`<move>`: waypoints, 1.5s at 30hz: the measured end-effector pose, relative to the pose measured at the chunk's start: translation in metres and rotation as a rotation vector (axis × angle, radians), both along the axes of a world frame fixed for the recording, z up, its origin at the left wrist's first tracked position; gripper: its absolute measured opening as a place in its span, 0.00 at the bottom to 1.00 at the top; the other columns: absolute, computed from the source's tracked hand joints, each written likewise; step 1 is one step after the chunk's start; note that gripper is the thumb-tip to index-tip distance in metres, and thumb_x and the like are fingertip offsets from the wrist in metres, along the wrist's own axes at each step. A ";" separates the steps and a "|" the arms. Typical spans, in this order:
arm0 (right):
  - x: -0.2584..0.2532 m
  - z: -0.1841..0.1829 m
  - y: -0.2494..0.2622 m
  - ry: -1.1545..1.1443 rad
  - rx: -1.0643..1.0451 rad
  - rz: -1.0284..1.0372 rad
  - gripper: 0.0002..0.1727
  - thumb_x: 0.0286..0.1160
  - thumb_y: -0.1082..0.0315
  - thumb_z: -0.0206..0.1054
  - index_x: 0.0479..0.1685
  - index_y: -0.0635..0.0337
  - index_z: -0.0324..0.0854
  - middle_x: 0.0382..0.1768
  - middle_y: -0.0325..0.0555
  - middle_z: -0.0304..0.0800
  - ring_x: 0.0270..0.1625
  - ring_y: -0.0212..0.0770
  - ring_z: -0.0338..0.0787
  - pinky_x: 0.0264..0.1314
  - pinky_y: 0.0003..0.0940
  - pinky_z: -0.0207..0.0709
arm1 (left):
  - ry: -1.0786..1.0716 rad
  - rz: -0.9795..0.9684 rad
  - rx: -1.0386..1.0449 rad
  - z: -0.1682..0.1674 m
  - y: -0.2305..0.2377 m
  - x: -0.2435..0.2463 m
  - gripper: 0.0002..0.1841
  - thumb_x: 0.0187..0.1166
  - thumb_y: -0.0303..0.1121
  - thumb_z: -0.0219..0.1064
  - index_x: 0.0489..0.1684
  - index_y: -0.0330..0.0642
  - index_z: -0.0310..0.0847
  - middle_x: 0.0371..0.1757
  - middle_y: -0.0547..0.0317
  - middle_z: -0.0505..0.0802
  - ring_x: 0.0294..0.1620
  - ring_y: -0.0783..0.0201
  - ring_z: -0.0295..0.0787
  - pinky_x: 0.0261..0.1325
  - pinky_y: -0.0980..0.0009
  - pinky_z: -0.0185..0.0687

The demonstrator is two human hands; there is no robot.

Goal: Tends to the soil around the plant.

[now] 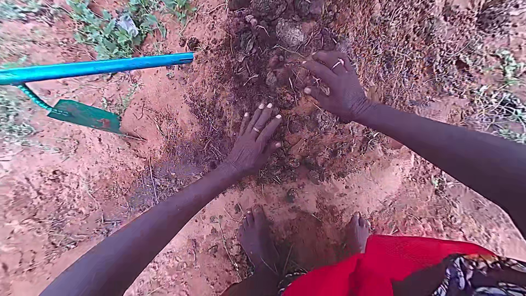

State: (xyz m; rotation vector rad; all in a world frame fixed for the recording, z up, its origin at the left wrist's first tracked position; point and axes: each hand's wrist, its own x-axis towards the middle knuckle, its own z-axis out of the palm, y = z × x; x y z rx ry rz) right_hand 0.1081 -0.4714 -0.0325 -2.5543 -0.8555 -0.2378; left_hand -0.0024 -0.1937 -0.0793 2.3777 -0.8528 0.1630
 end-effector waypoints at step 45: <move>0.030 0.032 0.033 0.746 -0.112 -0.635 0.38 0.71 0.60 0.78 0.75 0.72 0.68 0.61 0.73 0.83 0.65 0.69 0.86 0.64 0.67 0.77 | 0.407 0.177 0.270 0.037 -0.103 0.114 0.26 0.73 0.23 0.75 0.72 0.30 0.78 0.74 0.32 0.79 0.78 0.36 0.74 0.79 0.49 0.74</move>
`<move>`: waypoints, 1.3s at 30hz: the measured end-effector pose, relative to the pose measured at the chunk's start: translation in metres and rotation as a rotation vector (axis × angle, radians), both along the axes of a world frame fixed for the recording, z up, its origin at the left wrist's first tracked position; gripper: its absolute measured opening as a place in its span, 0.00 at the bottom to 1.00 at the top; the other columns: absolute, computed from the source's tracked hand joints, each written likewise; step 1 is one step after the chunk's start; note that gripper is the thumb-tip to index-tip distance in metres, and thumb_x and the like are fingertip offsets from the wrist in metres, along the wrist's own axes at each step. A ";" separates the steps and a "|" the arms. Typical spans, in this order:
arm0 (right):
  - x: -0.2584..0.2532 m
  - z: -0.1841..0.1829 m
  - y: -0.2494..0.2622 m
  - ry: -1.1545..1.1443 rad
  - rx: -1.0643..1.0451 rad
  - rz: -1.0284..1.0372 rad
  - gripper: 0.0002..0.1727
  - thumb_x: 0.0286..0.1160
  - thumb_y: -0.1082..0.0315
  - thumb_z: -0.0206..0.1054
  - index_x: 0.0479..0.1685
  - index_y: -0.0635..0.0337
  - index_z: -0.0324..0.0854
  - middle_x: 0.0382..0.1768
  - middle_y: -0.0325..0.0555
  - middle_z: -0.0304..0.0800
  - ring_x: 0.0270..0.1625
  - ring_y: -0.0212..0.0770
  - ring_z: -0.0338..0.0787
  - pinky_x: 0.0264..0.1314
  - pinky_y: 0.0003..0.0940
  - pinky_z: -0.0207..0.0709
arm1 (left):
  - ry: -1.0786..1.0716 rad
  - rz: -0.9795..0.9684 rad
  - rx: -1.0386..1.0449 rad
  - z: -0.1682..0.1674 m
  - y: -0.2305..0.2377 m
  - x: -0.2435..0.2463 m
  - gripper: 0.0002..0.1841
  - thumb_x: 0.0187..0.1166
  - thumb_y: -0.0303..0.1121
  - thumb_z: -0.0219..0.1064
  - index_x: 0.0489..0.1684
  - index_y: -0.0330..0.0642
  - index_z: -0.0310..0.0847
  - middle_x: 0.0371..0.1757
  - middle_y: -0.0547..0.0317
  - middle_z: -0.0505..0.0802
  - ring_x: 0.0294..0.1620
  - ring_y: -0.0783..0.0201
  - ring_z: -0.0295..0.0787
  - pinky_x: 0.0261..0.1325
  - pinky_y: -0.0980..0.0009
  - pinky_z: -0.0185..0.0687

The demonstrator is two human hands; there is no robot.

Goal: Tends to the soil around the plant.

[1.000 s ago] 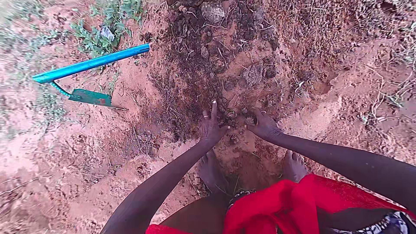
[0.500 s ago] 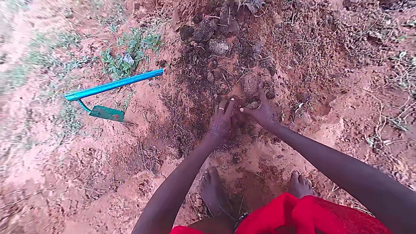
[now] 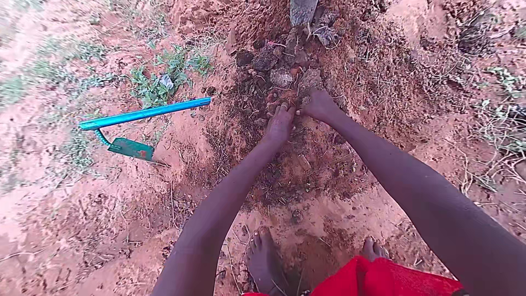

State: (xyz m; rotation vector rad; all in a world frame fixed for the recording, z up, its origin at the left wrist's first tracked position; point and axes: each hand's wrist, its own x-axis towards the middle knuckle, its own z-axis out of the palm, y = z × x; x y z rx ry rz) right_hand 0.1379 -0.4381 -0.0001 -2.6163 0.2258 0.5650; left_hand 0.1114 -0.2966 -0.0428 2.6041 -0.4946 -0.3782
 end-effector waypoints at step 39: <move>-0.141 -0.101 0.044 -0.877 0.318 0.510 0.15 0.81 0.71 0.58 0.47 0.68 0.92 0.58 0.68 0.92 0.69 0.78 0.83 0.77 0.65 0.69 | 0.053 0.530 0.808 0.077 0.397 0.006 0.30 0.75 0.48 0.76 0.63 0.27 0.80 0.65 0.26 0.86 0.74 0.28 0.77 0.76 0.26 0.59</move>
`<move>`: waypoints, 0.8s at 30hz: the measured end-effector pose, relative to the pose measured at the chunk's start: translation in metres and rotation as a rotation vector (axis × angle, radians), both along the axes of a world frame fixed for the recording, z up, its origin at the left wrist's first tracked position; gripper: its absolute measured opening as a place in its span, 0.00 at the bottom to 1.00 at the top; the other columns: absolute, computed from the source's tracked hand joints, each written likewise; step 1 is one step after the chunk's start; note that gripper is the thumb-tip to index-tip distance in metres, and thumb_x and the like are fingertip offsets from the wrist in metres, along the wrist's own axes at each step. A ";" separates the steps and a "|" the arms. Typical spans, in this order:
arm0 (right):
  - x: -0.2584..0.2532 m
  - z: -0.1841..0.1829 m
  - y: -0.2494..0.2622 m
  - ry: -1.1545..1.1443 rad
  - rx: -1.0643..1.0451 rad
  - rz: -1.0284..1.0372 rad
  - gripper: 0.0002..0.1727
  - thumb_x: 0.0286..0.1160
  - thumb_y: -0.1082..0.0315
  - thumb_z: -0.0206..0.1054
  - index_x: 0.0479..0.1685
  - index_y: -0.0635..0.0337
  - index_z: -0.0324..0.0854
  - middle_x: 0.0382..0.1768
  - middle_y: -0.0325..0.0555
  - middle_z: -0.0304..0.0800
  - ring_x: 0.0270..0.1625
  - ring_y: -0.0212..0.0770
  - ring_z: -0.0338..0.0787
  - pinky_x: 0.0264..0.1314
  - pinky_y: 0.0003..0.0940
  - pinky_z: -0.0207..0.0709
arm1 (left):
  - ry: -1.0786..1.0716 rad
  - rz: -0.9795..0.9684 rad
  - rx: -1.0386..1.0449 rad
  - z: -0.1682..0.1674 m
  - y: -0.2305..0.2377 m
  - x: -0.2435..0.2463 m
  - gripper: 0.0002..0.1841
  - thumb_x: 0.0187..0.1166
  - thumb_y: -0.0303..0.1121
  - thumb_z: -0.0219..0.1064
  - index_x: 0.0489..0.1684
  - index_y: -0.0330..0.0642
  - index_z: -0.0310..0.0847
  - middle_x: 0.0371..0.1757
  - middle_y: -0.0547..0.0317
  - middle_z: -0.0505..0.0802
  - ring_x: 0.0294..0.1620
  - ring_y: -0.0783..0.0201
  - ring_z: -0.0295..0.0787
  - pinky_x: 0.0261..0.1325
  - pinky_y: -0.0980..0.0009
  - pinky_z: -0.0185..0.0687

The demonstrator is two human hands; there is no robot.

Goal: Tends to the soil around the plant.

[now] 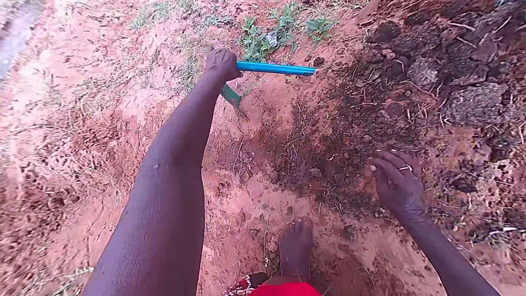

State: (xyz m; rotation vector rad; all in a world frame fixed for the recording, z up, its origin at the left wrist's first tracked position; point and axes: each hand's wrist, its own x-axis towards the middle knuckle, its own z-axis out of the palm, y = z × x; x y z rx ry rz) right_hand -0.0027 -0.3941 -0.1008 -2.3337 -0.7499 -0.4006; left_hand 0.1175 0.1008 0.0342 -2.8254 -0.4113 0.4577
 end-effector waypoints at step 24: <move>-0.067 0.164 0.079 1.292 0.303 0.215 0.33 0.86 0.51 0.64 0.84 0.60 0.66 0.67 0.55 0.85 0.68 0.45 0.86 0.71 0.47 0.78 | -0.396 0.491 -1.692 0.008 -0.248 -0.299 0.09 0.80 0.22 0.64 0.48 0.44 0.69 0.25 0.66 0.83 0.14 0.76 0.76 0.20 0.82 0.79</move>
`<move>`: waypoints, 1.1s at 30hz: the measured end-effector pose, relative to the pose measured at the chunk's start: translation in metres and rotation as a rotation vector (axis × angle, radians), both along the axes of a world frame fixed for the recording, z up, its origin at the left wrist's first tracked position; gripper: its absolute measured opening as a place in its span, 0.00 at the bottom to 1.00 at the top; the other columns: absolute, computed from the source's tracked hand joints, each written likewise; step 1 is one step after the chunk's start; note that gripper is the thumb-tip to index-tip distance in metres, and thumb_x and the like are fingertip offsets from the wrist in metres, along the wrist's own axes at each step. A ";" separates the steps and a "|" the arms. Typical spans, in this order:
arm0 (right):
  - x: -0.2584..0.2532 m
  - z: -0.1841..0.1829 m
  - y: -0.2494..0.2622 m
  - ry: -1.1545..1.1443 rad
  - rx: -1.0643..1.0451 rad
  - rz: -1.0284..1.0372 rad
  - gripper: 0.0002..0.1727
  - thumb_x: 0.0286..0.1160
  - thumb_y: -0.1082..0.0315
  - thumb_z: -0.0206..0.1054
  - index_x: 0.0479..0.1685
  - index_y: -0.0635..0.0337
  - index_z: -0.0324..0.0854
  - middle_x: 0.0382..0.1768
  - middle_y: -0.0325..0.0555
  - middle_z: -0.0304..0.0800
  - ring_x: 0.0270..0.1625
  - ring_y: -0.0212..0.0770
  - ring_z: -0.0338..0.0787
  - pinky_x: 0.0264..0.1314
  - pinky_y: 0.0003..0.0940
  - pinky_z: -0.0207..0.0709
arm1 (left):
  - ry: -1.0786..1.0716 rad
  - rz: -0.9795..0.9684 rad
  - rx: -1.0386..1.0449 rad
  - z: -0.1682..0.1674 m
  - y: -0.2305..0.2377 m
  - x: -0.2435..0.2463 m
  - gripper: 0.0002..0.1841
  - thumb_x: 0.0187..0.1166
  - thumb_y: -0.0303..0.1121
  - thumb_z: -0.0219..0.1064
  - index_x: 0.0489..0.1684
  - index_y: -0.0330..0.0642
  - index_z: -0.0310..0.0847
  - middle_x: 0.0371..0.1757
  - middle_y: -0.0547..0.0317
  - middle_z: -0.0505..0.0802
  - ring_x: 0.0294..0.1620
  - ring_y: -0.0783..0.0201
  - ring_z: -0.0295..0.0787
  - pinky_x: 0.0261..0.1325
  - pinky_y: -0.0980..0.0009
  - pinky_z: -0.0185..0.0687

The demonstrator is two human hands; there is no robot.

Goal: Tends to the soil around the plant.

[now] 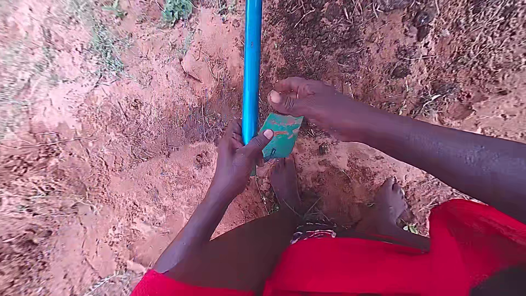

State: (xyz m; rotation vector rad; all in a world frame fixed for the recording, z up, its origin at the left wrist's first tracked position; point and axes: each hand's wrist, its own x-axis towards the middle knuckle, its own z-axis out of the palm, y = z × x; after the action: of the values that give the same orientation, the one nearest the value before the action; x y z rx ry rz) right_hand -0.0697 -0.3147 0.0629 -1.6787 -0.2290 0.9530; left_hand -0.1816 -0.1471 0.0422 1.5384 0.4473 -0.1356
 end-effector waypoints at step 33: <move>-0.124 -0.068 -0.142 0.527 -0.148 -0.657 0.09 0.87 0.67 0.64 0.40 0.55 0.68 0.13 0.33 0.66 0.08 0.27 0.68 0.11 0.21 0.69 | 0.522 -0.435 -0.125 -0.038 -0.178 0.163 0.25 0.83 0.27 0.62 0.78 0.39 0.59 0.49 0.45 0.81 0.38 0.55 0.86 0.42 0.61 0.89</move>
State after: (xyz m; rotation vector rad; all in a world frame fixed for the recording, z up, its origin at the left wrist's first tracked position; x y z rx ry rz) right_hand -0.1935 -0.4566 -0.0049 -1.4211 0.7179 0.8716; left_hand -0.0188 -0.3254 0.0044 1.4489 0.4926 -0.9010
